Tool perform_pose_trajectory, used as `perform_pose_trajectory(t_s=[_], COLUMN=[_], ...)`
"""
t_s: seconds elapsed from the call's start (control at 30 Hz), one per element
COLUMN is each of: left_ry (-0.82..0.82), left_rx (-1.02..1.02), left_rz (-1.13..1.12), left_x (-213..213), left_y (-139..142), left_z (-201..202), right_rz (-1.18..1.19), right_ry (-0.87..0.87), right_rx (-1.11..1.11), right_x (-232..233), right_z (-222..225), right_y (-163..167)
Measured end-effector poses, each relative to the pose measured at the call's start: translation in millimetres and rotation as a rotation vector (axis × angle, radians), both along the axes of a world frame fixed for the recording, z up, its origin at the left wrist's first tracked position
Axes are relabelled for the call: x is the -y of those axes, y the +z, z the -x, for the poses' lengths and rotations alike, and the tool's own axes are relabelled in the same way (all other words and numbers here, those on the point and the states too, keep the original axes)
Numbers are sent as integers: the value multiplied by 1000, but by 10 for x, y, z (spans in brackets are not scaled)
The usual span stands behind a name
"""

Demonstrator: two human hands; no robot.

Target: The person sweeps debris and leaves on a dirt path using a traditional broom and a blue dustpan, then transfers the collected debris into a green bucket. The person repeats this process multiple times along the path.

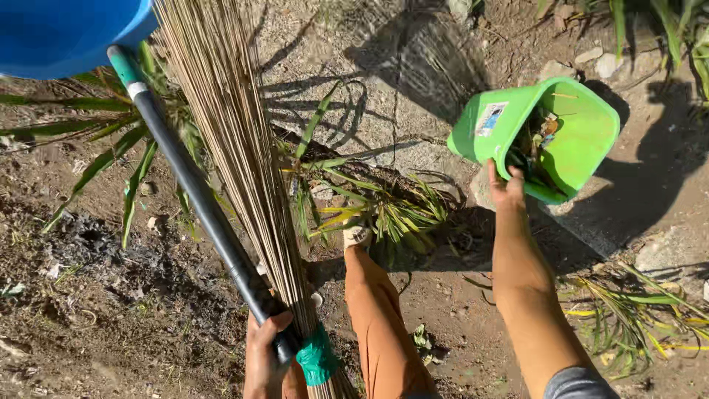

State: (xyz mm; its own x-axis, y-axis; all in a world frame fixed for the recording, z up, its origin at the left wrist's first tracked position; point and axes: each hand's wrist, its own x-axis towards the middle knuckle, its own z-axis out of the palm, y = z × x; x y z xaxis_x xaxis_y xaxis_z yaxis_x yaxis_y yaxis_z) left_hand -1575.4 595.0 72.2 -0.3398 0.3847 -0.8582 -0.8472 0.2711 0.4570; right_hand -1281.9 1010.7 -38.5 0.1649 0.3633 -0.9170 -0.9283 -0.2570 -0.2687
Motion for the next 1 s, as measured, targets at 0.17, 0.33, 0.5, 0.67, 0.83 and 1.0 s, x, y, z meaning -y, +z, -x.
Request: perform_pose_trajectory(t_s=[0.17, 0.33, 0.5, 0.67, 0.83, 1.0], left_ry=[144, 258, 472, 612, 719, 873], left_rx=[-131, -198, -243, -202, -241, -124], left_rz=[111, 185, 20, -62, 63, 128], left_x=[425, 1107, 1860, 2807, 3542, 3897], left_y=[-217, 3, 270, 198, 299, 640], left_z=[530, 892, 1400, 2062, 2460, 2686], right_rz=[-51, -25, -74, -198, -391, -309], right_ry=[367, 297, 562, 818, 1218, 1326], right_rx=[143, 116, 125, -13, 52, -112], right_x=[-30, 285, 761, 1522, 2372, 2708], right_z=[269, 780, 1907, 3346, 4862, 6013], right_y=[-51, 160, 856, 1544, 1942, 2014])
